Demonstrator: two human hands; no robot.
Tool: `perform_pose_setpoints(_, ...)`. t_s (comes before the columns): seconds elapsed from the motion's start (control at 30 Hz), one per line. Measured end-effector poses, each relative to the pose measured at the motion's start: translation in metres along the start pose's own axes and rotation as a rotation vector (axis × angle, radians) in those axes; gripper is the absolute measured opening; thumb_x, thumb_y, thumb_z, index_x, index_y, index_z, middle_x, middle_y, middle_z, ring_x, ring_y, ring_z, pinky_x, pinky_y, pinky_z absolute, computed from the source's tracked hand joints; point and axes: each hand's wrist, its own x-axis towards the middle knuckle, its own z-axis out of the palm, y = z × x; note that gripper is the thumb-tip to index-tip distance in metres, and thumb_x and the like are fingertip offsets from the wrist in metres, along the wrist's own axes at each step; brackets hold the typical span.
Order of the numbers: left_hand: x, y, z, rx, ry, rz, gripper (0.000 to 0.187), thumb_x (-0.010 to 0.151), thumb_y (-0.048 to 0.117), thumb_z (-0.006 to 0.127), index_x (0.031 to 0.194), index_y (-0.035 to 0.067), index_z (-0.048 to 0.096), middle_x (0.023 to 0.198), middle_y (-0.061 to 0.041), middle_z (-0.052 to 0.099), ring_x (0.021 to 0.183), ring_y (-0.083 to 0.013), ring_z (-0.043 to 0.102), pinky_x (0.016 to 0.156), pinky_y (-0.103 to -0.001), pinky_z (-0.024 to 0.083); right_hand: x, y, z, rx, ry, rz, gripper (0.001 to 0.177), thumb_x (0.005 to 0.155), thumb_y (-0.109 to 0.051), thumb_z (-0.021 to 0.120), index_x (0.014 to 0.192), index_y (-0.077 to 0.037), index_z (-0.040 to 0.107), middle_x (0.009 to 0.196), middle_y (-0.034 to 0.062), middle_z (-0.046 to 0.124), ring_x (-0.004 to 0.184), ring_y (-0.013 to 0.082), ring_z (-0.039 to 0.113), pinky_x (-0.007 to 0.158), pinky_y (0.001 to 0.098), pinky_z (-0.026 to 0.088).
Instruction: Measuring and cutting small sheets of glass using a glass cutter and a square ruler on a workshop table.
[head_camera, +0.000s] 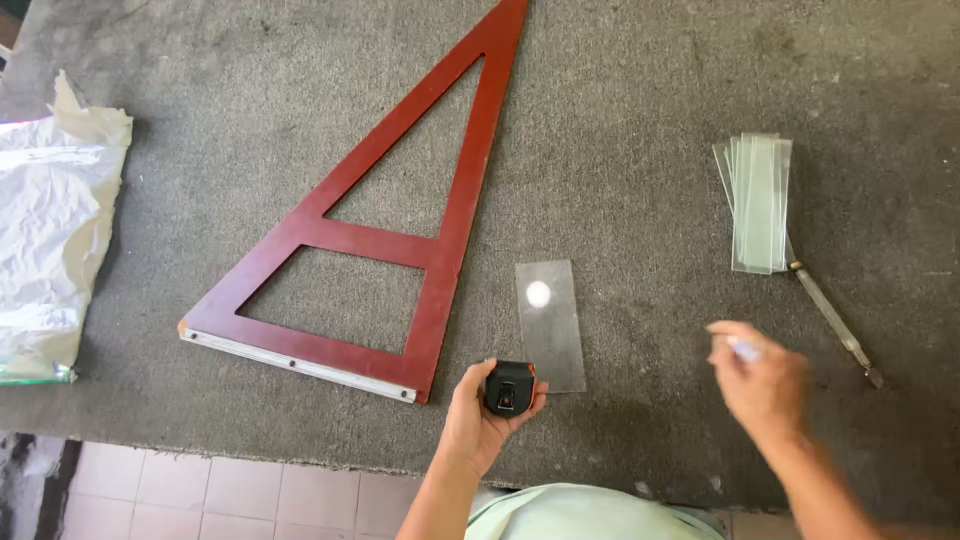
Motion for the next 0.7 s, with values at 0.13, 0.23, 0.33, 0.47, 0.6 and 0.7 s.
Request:
perform_pose_setpoints(0.13,-0.015,0.01,-0.005,-0.009,0.04,-0.038,0.042,0.097,0.041,0.051,0.126,0.011,0.058,0.111,-0.019,0.069,0.093,-0.0298,0.074,0.08,-0.043,0.063,-0.045,-0.09,0.031,0.384,-0.11,-0.431,0.028,0.088,-0.012,0.066,0.115,-0.017,0.072,0.092,0.0075,0.079,0.077,0.0227,0.078,0.063,0.0356,0.06)
perform_pose_setpoints(0.23,-0.023,0.018,-0.027,0.003,-0.007,-0.031,0.045,0.102,0.044,0.046,0.132,0.014,0.059,0.114,-0.015,0.068,0.092,-0.0247,0.07,0.076,-0.04,0.059,-0.064,-0.102,0.045,0.482,-0.105,-0.257,0.021,0.094,-0.012,0.065,0.114,-0.013,0.07,0.099,0.0099,0.079,0.083,0.0207,0.078,0.065,0.0338,0.062)
perform_pose_setpoints(0.33,-0.022,0.021,-0.046,0.015,-0.097,-0.048,0.045,0.105,0.042,0.046,0.134,0.01,0.059,0.115,-0.015,0.068,0.092,-0.0242,0.07,0.075,-0.04,0.057,-0.071,-0.068,0.029,0.559,0.085,0.141,0.014,0.105,-0.012,0.058,0.117,-0.009,0.066,0.106,0.0105,0.077,0.086,0.0183,0.076,0.065,0.0324,0.061)
perform_pose_setpoints(0.47,-0.018,0.007,-0.061,0.101,-0.24,-0.099,0.04,0.106,0.036,0.048,0.134,0.007,0.055,0.116,-0.014,0.068,0.093,-0.0272,0.072,0.076,-0.04,0.057,-0.1,-0.042,-0.003,0.322,0.265,0.053,0.013,0.114,-0.013,0.054,0.12,-0.005,0.062,0.11,0.0106,0.075,0.092,0.0165,0.073,0.072,0.0298,0.059)
perform_pose_setpoints(0.6,-0.032,0.002,-0.054,0.165,-0.31,-0.166,0.041,0.102,0.039,0.047,0.134,0.013,0.05,0.115,-0.011,0.069,0.088,-0.0271,0.071,0.075,-0.04,0.058,-0.124,-0.142,0.006,0.399,0.055,0.157,0.024,0.094,-0.014,0.068,0.117,-0.009,0.069,0.083,0.008,0.078,0.067,0.0175,0.072,0.062,0.0326,0.056)
perform_pose_setpoints(0.7,-0.042,-0.006,-0.065,0.215,-0.378,-0.207,0.044,0.1,0.042,0.052,0.134,0.014,0.046,0.111,-0.012,0.067,0.082,-0.0259,0.071,0.073,-0.039,0.06,-0.148,-0.182,0.033,0.708,-0.028,-0.043,0.032,0.082,-0.005,0.074,0.112,-0.005,0.06,0.114,0.0103,0.076,0.089,0.0134,0.075,0.074,0.0283,0.059)
